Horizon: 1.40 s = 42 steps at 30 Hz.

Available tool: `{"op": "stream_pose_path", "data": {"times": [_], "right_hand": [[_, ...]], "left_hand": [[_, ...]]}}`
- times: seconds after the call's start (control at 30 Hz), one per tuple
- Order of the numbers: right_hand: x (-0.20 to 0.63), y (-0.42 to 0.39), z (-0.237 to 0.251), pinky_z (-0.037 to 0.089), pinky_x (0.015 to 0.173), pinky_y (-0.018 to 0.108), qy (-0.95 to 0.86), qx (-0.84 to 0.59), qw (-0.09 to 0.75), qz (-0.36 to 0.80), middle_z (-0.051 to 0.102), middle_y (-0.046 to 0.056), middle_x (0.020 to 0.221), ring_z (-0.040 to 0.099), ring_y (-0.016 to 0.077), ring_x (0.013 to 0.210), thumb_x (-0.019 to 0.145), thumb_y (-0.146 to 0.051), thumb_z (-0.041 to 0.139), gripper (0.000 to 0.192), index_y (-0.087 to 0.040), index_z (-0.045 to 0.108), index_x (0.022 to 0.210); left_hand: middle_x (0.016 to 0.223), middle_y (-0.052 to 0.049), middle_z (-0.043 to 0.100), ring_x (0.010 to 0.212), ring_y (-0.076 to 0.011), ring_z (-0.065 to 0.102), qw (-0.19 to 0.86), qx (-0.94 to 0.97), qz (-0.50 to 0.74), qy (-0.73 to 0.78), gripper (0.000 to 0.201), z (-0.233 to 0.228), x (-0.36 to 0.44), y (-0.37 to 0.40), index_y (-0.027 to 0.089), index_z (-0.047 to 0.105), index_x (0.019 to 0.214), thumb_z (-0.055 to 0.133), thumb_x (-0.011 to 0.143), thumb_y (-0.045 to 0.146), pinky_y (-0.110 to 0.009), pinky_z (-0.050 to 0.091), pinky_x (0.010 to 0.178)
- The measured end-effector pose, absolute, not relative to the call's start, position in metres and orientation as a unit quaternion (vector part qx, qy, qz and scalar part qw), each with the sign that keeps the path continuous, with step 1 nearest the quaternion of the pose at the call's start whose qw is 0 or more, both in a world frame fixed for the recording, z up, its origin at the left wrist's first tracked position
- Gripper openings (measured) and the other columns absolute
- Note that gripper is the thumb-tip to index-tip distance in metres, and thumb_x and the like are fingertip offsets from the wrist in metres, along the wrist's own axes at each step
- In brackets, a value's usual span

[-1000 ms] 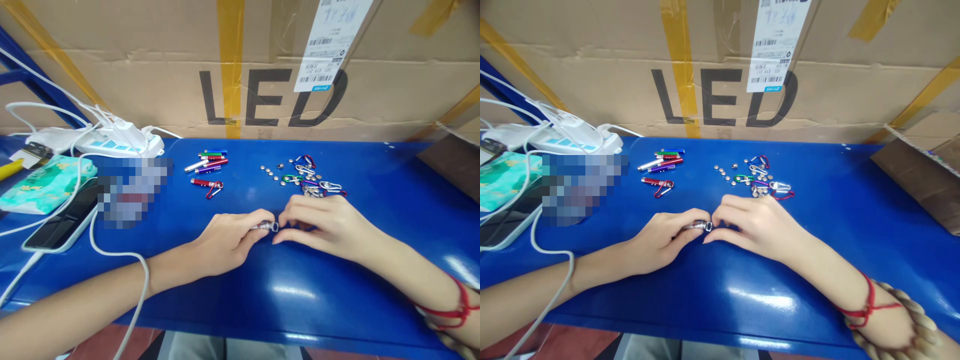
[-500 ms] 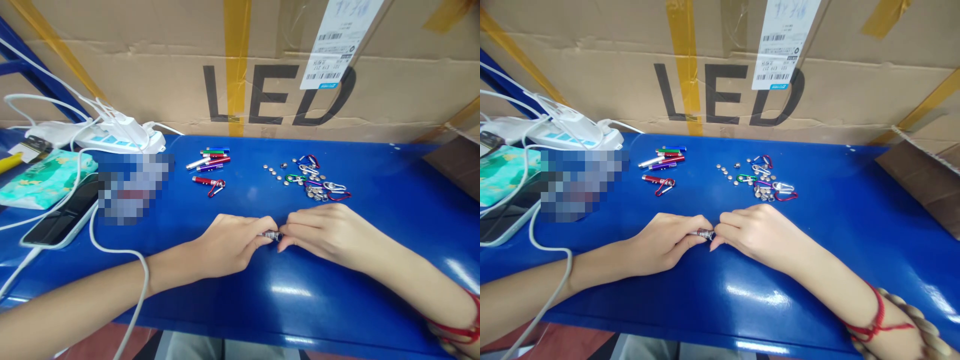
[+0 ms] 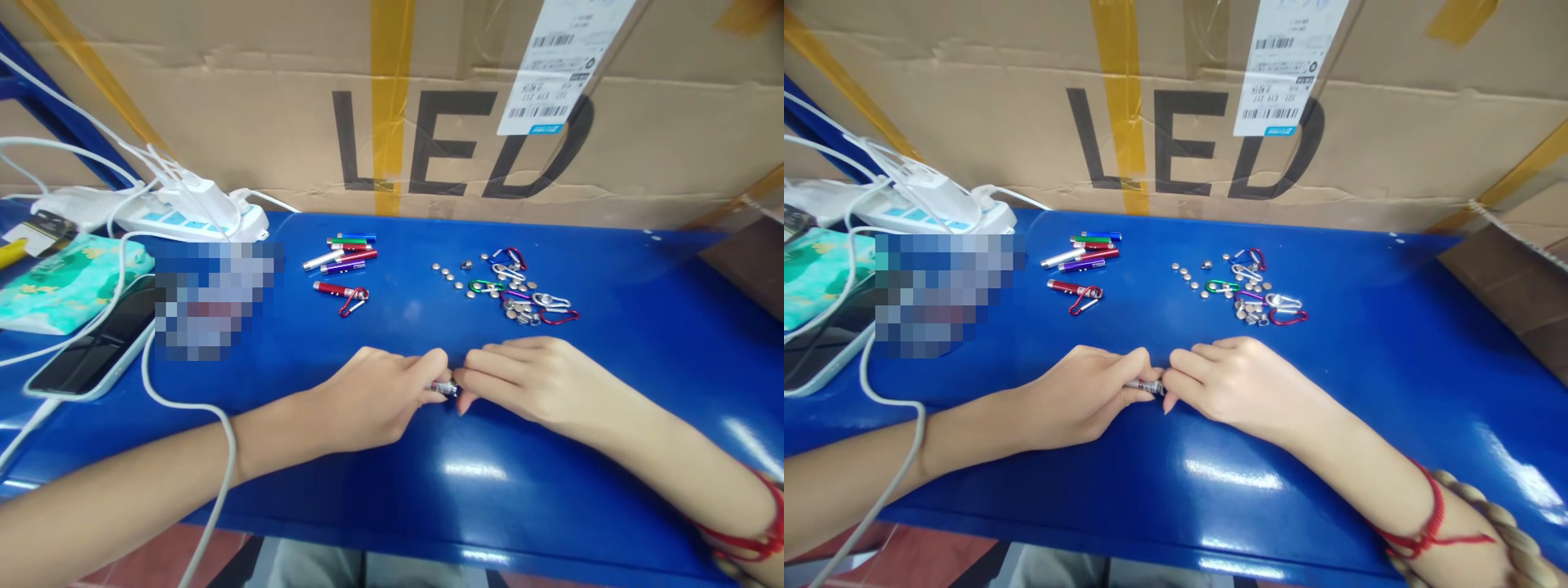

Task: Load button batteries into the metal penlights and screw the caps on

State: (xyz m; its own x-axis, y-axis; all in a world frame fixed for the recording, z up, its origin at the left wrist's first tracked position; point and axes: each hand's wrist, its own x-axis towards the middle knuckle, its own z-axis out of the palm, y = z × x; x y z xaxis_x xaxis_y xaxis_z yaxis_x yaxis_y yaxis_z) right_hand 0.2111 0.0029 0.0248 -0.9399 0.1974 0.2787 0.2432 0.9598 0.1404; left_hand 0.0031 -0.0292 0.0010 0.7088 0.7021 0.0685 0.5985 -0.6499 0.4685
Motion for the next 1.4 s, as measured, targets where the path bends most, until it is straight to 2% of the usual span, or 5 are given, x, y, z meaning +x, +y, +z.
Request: {"op": "stream_pose_path", "data": {"times": [0.2,0.73,0.97,1.23,1.4], "right_hand": [[0.212,0.004,0.012,0.040,0.054,0.022,-0.981,-0.124,0.147,-0.025,0.058,0.000,0.068,0.054,0.0084,0.058,0.098,-0.022,0.019,0.045,-0.018,0.060,0.079],[0.207,0.000,0.013,0.040,0.055,0.020,-0.973,-0.132,0.156,0.108,0.061,-0.001,0.069,0.057,0.0074,0.061,0.097,-0.017,0.027,0.039,-0.018,0.061,0.077],[0.206,-0.002,0.013,0.039,0.052,0.020,-0.970,-0.140,0.167,0.110,0.059,-0.002,0.067,0.057,0.0073,0.060,0.096,-0.018,0.032,0.036,-0.018,0.061,0.076],[0.206,-0.011,0.016,0.039,0.047,0.020,-0.970,-0.192,0.126,0.073,0.061,-0.001,0.068,0.057,0.0072,0.055,0.094,-0.015,0.034,0.034,-0.018,0.063,0.077],[0.206,-0.011,0.017,0.042,0.051,0.018,-0.956,-0.211,0.136,0.151,0.063,-0.002,0.071,0.060,0.0069,0.057,0.094,-0.015,0.035,0.033,-0.019,0.063,0.077]], "left_hand": [[0.093,0.004,0.061,0.079,-0.0173,0.062,0.257,0.903,0.128,0.318,0.018,0.005,0.000,-0.025,0.019,0.032,0.087,0.047,0.092,0.009,-0.024,0.035,0.056],[0.079,0.003,0.057,0.066,-0.0144,0.058,0.166,0.936,0.121,0.286,0.022,0.004,0.000,-0.032,0.018,0.034,0.084,0.049,0.084,0.003,-0.026,0.031,0.050],[0.071,0.003,0.051,0.059,-0.0149,0.054,0.125,0.942,0.130,0.283,0.019,0.001,0.001,-0.034,0.019,0.036,0.085,0.040,0.082,0.001,-0.028,0.028,0.047],[0.070,0.002,0.049,0.056,-0.0142,0.051,0.113,0.943,0.134,0.284,0.019,0.001,0.001,-0.035,0.019,0.036,0.082,0.037,0.080,0.000,-0.028,0.025,0.046],[0.073,0.003,0.052,0.059,-0.0142,0.054,0.123,0.938,0.136,0.293,0.016,0.000,0.001,-0.034,0.019,0.035,0.084,0.039,0.084,0.004,-0.028,0.025,0.046]]}}
